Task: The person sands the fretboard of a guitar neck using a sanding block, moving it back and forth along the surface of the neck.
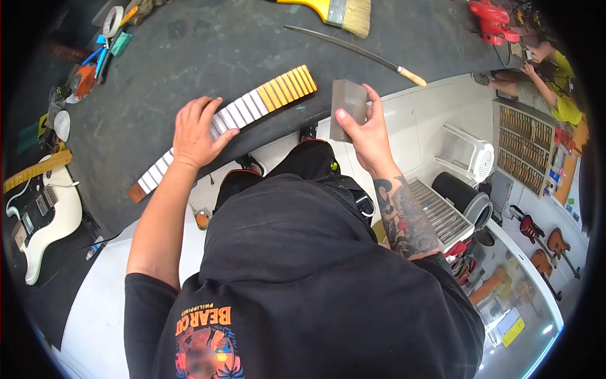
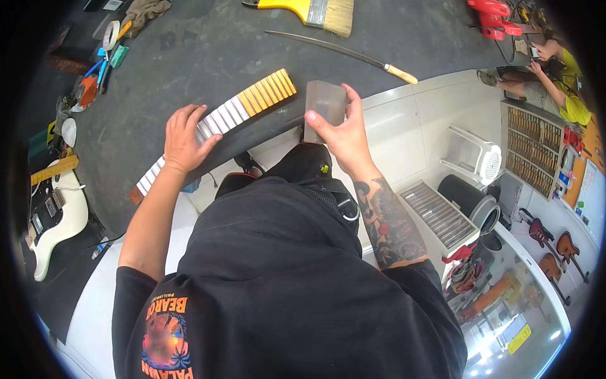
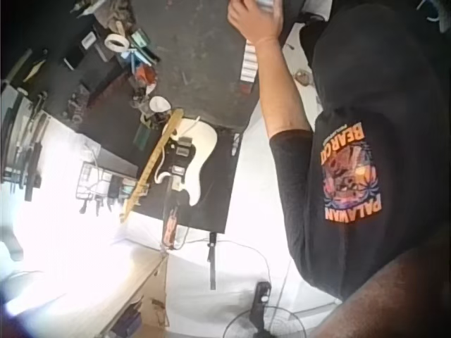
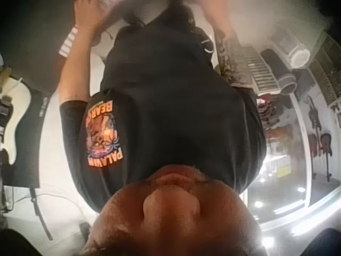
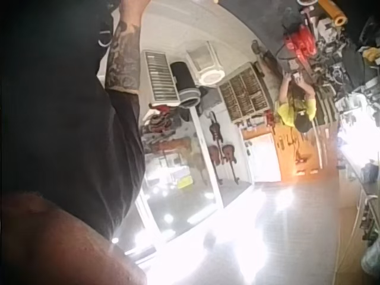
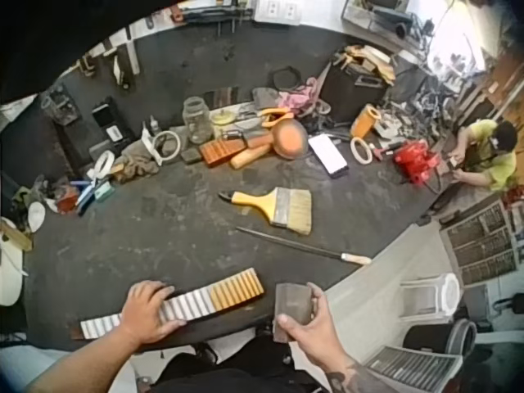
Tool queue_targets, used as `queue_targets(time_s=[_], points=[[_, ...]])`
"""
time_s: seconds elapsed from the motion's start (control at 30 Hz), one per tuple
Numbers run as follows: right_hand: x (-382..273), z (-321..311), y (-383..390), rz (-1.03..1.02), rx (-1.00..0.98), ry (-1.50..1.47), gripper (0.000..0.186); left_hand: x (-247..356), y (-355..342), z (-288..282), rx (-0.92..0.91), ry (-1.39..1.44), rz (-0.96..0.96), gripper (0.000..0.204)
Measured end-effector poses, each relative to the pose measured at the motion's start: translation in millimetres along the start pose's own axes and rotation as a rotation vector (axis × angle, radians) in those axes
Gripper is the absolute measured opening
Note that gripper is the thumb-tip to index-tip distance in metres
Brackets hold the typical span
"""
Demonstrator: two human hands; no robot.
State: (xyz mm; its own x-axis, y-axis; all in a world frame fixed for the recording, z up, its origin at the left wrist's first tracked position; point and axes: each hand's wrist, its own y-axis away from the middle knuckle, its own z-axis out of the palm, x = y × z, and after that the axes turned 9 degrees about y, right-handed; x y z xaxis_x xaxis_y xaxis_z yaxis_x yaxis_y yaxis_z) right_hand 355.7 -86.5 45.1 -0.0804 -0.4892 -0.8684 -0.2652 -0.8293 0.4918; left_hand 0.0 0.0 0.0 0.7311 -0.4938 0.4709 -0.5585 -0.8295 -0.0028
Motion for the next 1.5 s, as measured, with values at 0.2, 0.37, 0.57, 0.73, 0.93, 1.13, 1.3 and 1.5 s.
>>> queue_targets(time_s=[0.2,0.37,0.57,0.73,0.93,1.13,1.3,1.5], points=[[11.8,-2.4,-7.2,-0.138,-0.008,0.346,0.09,3.3,-9.8,4.4,0.005,-0.044,0.011,0.077],[13.3,-3.7,-12.5,-0.322,0.027,0.392,0.083,3.1,-5.6,4.1,0.033,-0.061,0.049,0.068],[18.4,0.7,-25.9,-0.79,0.198,0.758,0.068,5.2,-4.3,1.8,0.038,-0.064,0.053,0.067],[25.8,14.7,-25.3,-0.998,0.228,0.844,0.066,5.5,-6.3,0.9,0.028,-0.072,0.059,0.067],[27.5,24.7,-21.6,-0.973,0.213,0.943,0.07,4.9,-7.0,1.8,0.027,-0.08,0.062,0.067],[30.2,26.9,-15.2,-0.959,0.225,1.021,0.07,3.7,-6.5,1.9,0.03,-0.073,0.049,0.068],[18.8,41.2,-35.1,-0.991,0.222,1.026,0.069,2.9,-4.5,1.7,0.015,-0.057,0.052,0.073],[-19.9,73.5,-78.8,-0.96,0.215,1.096,0.071,4.4,-5.9,0.1,0.011,-0.057,0.037,0.071]])
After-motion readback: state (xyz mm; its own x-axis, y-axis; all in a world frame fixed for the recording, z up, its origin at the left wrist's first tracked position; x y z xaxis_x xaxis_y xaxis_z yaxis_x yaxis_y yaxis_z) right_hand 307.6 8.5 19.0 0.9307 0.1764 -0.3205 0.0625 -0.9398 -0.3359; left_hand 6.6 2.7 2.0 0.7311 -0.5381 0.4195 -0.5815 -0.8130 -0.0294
